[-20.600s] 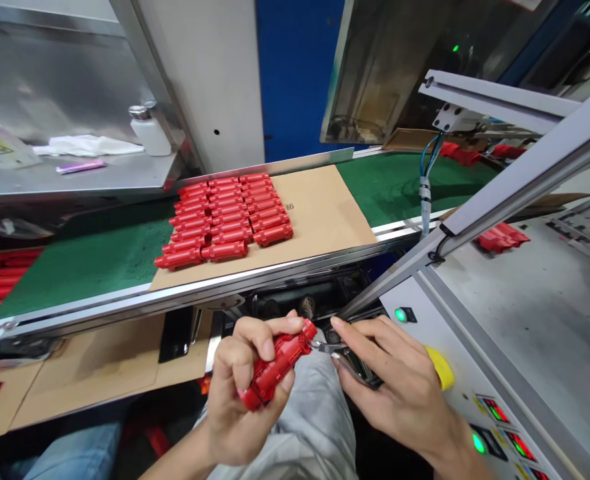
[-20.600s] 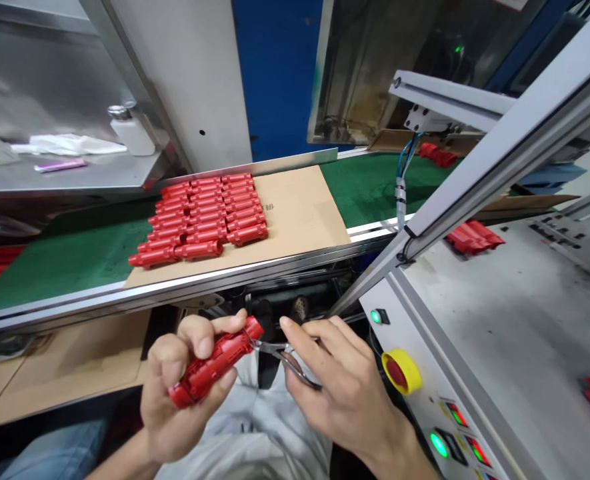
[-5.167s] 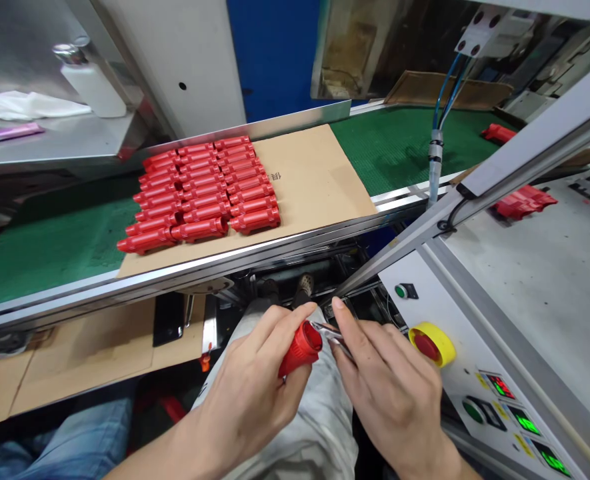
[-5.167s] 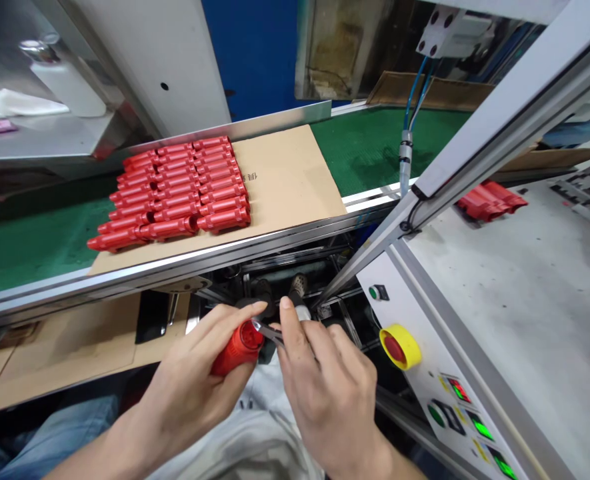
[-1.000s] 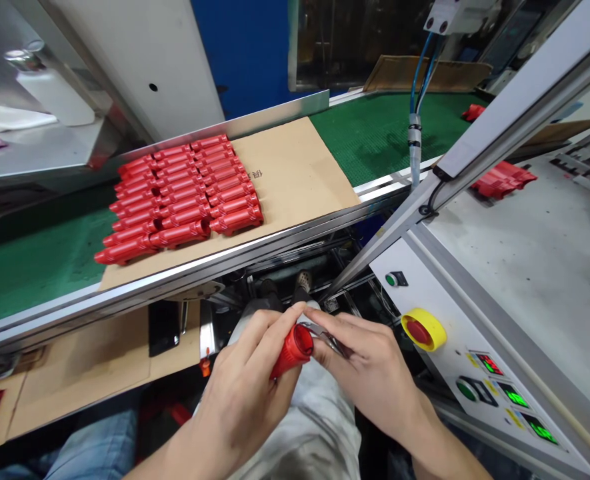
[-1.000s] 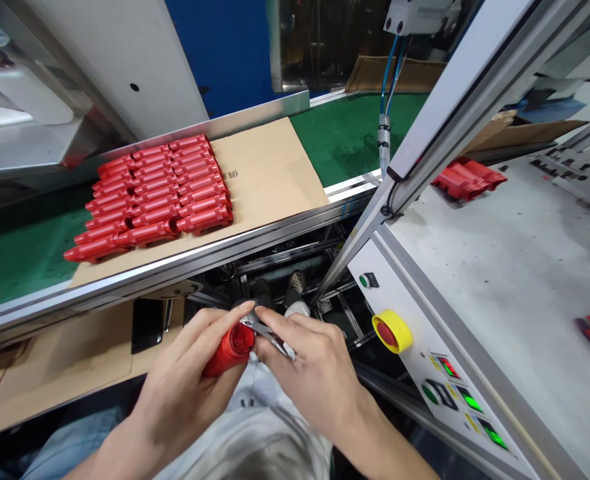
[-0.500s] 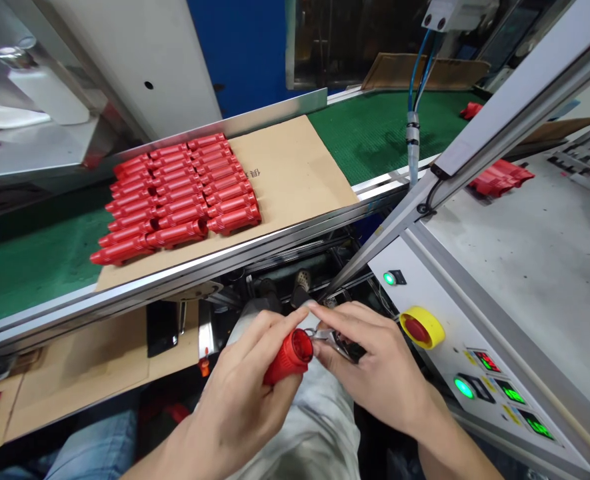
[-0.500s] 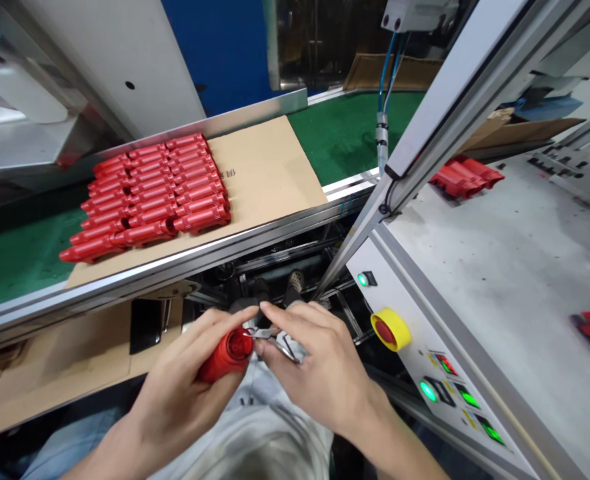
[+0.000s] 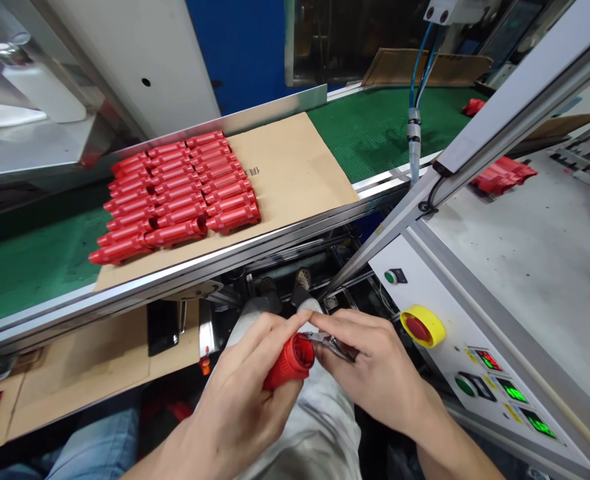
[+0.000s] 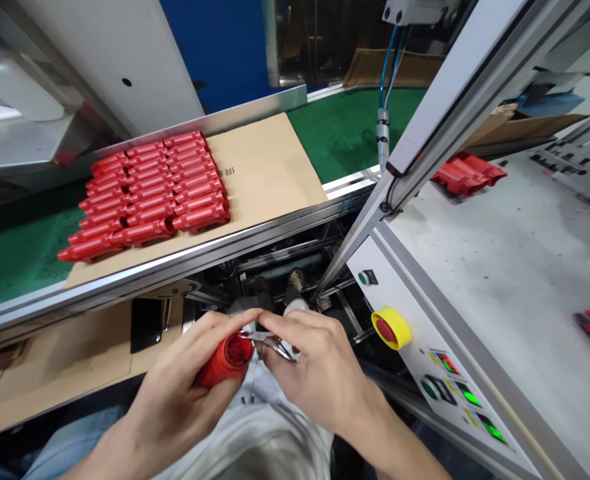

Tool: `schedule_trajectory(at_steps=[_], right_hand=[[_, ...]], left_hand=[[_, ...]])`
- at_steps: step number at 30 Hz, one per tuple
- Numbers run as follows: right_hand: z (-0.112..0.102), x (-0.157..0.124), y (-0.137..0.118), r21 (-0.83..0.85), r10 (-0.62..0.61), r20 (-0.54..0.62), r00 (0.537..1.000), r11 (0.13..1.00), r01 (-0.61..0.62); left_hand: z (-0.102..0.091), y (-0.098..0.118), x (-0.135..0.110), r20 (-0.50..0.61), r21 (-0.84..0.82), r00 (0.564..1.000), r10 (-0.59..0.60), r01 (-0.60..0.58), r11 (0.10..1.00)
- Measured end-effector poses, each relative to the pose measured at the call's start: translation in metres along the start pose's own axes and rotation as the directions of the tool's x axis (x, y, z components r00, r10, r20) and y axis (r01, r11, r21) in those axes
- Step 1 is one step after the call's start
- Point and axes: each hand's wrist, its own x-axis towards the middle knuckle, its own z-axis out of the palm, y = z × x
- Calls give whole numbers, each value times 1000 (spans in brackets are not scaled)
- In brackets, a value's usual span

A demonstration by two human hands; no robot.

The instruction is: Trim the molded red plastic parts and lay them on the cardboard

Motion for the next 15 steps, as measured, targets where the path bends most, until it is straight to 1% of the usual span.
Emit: schedule_trajectory(at_steps=[4,7,10,15], right_hand=[[-4,1,0,33,65,79,995,997,-68],[-6,2,-1,36,95,120,988,994,-100],[-7,2,-2,28,102,123,987,994,-106],[-6,1,-2,9,87,90,992,996,-88]], left_hand=[[-2,-1,0,14,-27,999,31,-30,999],[-3,-1,0,26,-39,999,29,-28,999],[-3,-1,0,33,-43,999,24,-22,999],[-2,-3,-2,51,-52,999,11,-8,999]])
